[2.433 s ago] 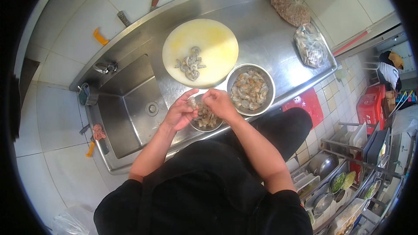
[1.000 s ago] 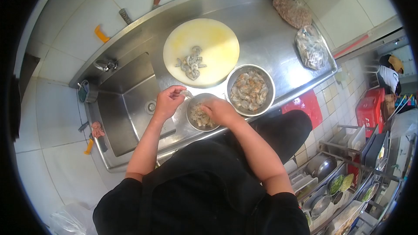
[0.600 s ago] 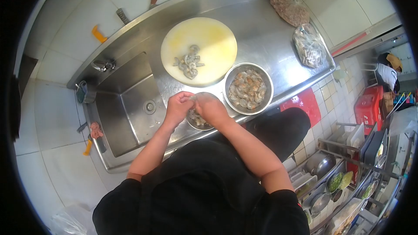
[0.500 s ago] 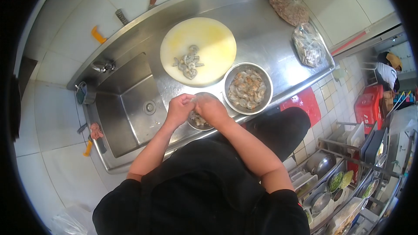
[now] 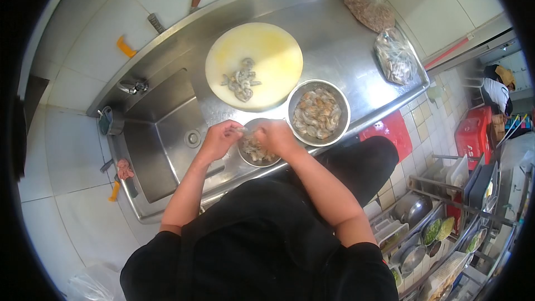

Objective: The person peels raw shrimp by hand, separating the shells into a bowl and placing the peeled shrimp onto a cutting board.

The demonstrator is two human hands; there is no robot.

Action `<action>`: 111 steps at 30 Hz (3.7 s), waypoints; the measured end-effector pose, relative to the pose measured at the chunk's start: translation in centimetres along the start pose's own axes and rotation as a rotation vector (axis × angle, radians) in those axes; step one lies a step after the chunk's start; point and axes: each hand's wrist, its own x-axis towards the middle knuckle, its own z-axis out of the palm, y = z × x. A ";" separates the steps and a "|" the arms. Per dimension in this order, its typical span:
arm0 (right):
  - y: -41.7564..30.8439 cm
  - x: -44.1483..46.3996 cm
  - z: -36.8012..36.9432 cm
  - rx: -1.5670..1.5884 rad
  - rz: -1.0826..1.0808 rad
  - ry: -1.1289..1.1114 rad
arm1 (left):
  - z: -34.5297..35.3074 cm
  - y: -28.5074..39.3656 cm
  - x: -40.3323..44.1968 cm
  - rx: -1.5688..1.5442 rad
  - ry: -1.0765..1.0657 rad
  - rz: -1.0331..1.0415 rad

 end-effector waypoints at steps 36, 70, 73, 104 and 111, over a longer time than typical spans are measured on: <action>0.0 -0.1 1.5 0.326 0.164 -0.025 | 1.1 1.3 1.4 0.053 0.004 0.004; 10.1 -1.3 -5.6 -0.714 0.593 -0.137 | -0.6 0.9 8.6 -0.025 0.248 0.110; 10.9 -1.5 -5.2 -0.771 0.544 -0.139 | 0.2 0.1 7.9 -0.093 0.203 0.081; 0.1 1.3 -4.1 -0.039 -0.110 -0.271 | 0.1 0.6 2.4 -0.645 -0.290 -0.329; 2.7 0.5 0.4 -0.229 -0.142 -0.333 | 0.1 -0.6 0.5 -0.578 -0.021 -0.231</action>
